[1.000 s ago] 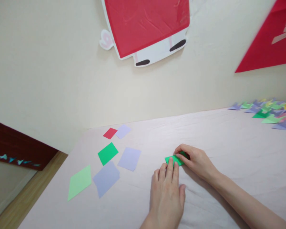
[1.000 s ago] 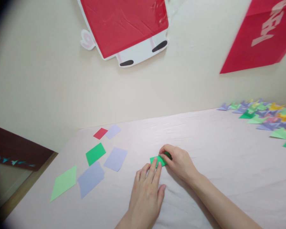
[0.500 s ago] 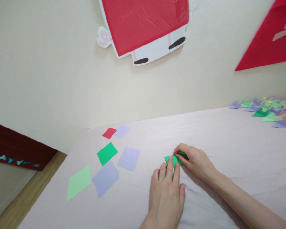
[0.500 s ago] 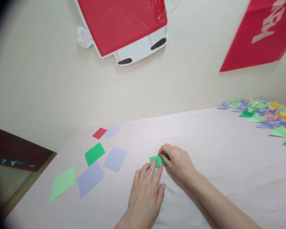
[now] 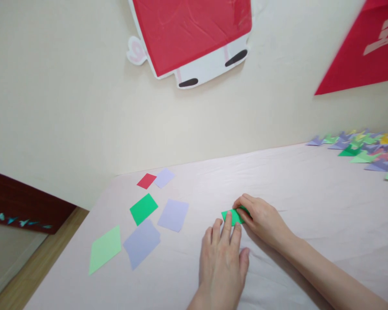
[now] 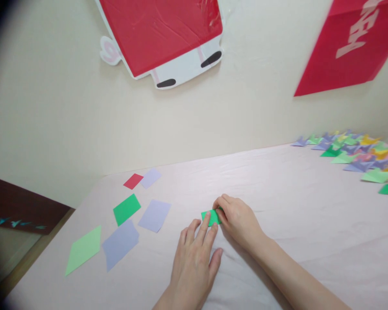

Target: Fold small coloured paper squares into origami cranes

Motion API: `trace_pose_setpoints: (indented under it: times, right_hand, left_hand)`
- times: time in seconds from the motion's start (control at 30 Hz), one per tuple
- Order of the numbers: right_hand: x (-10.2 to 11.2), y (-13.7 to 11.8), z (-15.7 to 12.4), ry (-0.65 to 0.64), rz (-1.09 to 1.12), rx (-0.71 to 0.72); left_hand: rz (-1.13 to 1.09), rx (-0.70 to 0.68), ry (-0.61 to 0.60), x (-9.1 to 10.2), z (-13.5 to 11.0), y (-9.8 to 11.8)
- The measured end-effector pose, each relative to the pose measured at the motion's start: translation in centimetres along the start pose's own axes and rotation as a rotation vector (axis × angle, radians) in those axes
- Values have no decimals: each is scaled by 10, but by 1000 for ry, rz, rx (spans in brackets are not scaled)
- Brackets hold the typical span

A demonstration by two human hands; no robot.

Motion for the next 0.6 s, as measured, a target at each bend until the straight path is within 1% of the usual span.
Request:
trace_pose_setpoints:
  times: [0.23,0.43,0.6]
  right_hand:
    - [1,-3,-6,43,41,19]
    - [2,-4,-9,22,66,15]
    - [3,-4,-10,-1,78,3]
  left_hand:
    - [-34,8,9,2,-2,1]
    - [-40,10,42,-2,-4,2]
    - [-28,16,92,-1,-6,2]
Point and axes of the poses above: each hand's wrist, its own z-axis towards the middle knuckle, its own x-axis out of the back of the hand, y = z × x, the point moved 6 cm from there along z, towards the middle knuckle, and after that the axes turned 11 degrees about z, right-handed, at the moved point
